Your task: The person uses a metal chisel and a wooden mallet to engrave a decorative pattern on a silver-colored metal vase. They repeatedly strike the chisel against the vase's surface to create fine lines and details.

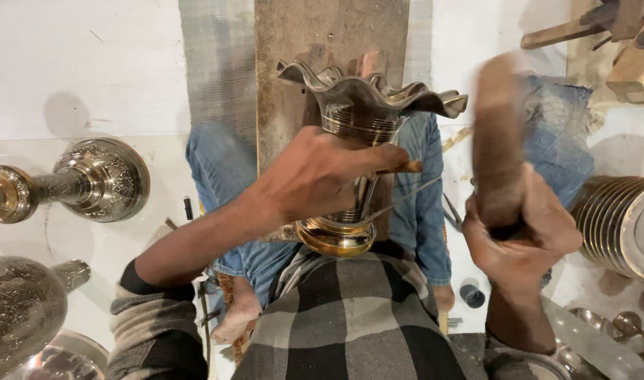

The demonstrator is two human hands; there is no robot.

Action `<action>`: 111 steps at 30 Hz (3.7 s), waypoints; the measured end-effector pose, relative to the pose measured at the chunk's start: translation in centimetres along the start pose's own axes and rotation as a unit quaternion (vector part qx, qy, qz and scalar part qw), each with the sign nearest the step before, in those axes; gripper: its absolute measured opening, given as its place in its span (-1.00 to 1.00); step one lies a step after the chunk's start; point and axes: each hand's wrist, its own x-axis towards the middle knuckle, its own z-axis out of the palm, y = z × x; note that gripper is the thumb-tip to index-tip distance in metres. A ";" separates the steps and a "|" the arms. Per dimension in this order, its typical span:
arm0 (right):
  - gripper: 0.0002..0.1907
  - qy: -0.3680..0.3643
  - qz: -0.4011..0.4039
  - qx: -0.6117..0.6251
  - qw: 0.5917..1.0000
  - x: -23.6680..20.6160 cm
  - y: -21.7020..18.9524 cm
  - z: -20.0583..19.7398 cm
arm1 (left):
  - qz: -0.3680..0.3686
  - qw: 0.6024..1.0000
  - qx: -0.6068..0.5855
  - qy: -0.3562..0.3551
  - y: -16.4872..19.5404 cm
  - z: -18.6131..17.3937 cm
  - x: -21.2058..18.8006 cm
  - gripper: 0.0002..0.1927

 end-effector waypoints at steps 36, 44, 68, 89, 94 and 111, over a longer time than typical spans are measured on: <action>-0.40 0.023 -0.114 -0.228 0.967 -15.2 0.6 1.2 | 0.324 0.935 -0.131 -0.059 -2.1 -2.1 3.8 -0.49; -0.46 0.042 0.172 -0.067 0.982 -13.5 -0.9 2.9 | 0.157 0.865 -0.412 0.238 -0.9 1.2 -0.2 -0.60; -0.26 -0.304 -0.003 0.064 0.951 9.1 -6.5 -1.1 | -0.049 0.894 -0.336 0.292 2.1 2.9 -5.2 -0.46; -0.12 -0.538 -0.176 -0.397 0.722 15.6 -10.8 0.9 | -0.193 0.822 -0.275 0.459 5.4 6.4 -5.4 -0.81; -0.14 -0.504 -0.191 -0.323 0.778 15.3 -10.5 0.9 | -0.173 0.816 -0.278 0.476 5.2 6.7 -4.9 -0.83; -0.03 -0.487 -0.294 -0.317 0.759 15.0 -9.8 1.6 | -0.172 0.837 -0.269 0.443 4.8 7.0 -5.2 -0.75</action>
